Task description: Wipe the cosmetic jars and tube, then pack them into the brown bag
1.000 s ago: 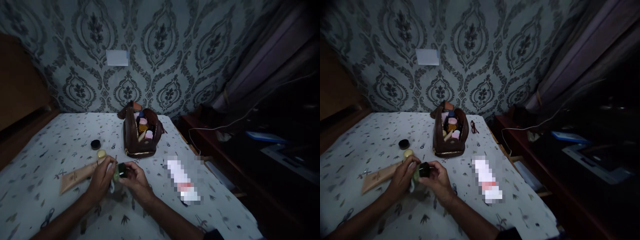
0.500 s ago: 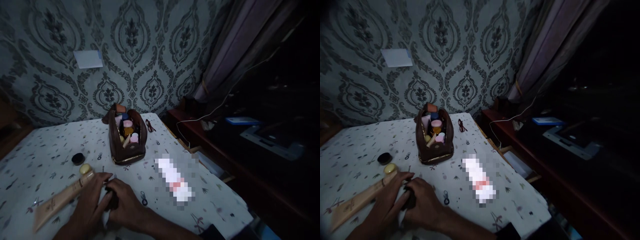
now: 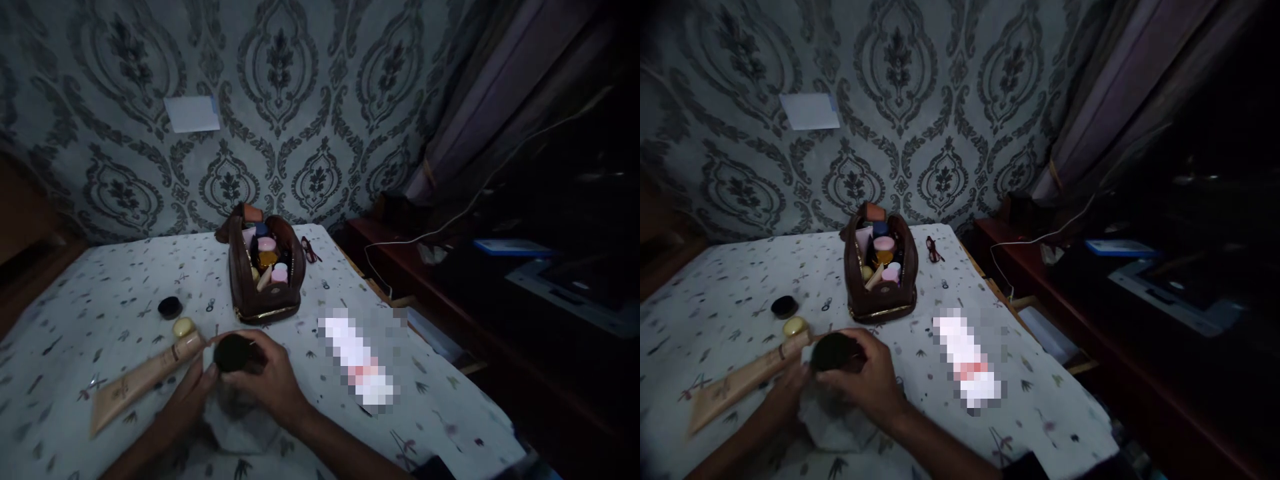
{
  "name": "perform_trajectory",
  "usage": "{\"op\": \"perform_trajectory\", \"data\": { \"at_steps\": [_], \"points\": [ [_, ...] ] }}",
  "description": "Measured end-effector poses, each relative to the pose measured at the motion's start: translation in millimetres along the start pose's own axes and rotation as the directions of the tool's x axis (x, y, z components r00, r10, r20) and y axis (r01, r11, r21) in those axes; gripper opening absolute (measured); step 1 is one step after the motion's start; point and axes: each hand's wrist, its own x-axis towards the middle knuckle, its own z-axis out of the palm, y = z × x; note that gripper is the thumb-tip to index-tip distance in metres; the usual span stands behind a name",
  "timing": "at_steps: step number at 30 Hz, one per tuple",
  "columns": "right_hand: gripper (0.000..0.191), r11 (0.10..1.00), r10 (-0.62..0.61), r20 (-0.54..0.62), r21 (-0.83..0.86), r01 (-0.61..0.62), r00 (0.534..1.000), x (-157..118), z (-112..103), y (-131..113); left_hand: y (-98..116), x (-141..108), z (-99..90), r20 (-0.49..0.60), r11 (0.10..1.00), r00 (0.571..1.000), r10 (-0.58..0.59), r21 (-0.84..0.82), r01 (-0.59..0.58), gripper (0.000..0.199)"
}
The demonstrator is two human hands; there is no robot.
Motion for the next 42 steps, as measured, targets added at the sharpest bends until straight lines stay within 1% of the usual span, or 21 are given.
{"op": "perform_trajectory", "data": {
  "at_steps": [1,3,5,6,8,11,15,18,20,21,23,25,27,30,34,36,38,40,42],
  "points": [
    [0.046,0.999,-0.003,-0.027,-0.052,0.001,1.000,0,-2,-1,7,-3,1.1,0.016,0.999,1.000,-0.023,-0.031,0.023,0.052],
    [0.044,0.992,-0.011,-0.063,-0.126,0.003,0.998,1,-4,-1,21,-5,2.0,0.084,0.984,0.994,-0.062,-0.160,0.075,0.054],
    [0.043,0.986,-0.029,-0.087,-0.168,0.014,0.996,2,-5,-2,30,-3,1.2,0.129,0.972,0.990,-0.051,-0.222,0.079,0.056],
    [0.042,0.983,-0.041,-0.103,-0.184,0.021,0.994,3,-6,-2,33,-2,0.4,0.151,0.974,0.988,-0.034,-0.216,0.067,0.056],
    [0.040,0.975,-0.078,-0.141,-0.216,0.046,0.987,4,-7,-6,36,0,-1.3,0.202,0.991,0.979,0.030,-0.134,-0.003,0.051],
    [0.037,0.956,-0.168,-0.185,-0.271,0.114,0.968,5,-13,-20,38,1,-1.9,0.294,0.985,0.945,0.145,0.049,-0.167,0.045],
    [0.040,0.913,-0.301,-0.229,-0.349,0.211,0.926,16,-30,-59,36,-2,0.8,0.374,0.933,0.903,0.212,0.199,-0.301,0.042],
    [0.042,0.869,-0.381,-0.240,-0.423,0.258,0.893,38,-46,-92,34,-2,2.7,0.378,0.886,0.882,0.281,0.251,-0.390,0.046],
    [0.041,0.830,-0.426,-0.184,-0.470,0.301,0.886,60,-58,-108,34,-1,3.2,0.351,0.864,0.882,0.314,0.280,-0.419,0.047],
    [0.041,0.800,-0.443,-0.161,-0.515,0.307,0.882,72,-63,-114,34,0,3.3,0.336,0.855,0.882,0.329,0.290,-0.429,0.046],
    [0.038,0.726,-0.449,-0.094,-0.617,0.302,0.889,95,-72,-121,34,2,4.0,0.322,0.845,0.880,0.349,0.297,-0.444,0.043],
    [0.035,0.644,-0.441,-0.034,-0.708,0.290,0.897,114,-77,-123,30,4,5.4,0.333,0.841,0.870,0.363,0.286,-0.460,0.039],
    [0.034,0.554,-0.404,0.014,-0.792,0.257,0.915,126,-78,-124,22,5,7.3,0.334,0.829,0.853,0.402,0.263,-0.494,0.037],
    [0.036,0.439,-0.290,0.089,-0.872,0.215,0.953,135,-73,-125,3,4,9.7,0.323,0.812,0.844,0.427,0.274,-0.516,0.034],
    [0.039,0.320,-0.164,0.162,-0.925,0.207,0.973,140,-63,-128,-17,1,10.2,0.320,0.799,0.854,0.410,0.325,-0.506,0.031],
    [0.036,0.280,-0.113,0.172,-0.939,0.197,0.979,143,-61,-130,-20,0,10.2,0.312,0.792,0.849,0.427,0.324,-0.518,0.032],
    [0.031,0.261,-0.076,0.176,-0.946,0.190,0.981,147,-61,-132,-20,1,10.5,0.320,0.792,0.841,0.437,0.307,-0.528,0.034],
    [0.029,0.267,-0.052,0.172,-0.947,0.179,0.984,150,-62,-134,-17,2,10.9,0.334,0.799,0.838,0.432,0.289,-0.527,0.036],
    [0.030,0.292,-0.058,0.152,-0.943,0.162,0.987,153,-62,-134,-14,4,11.0,0.345,0.805,0.834,0.431,0.270,-0.528,0.037]
  ]
}}
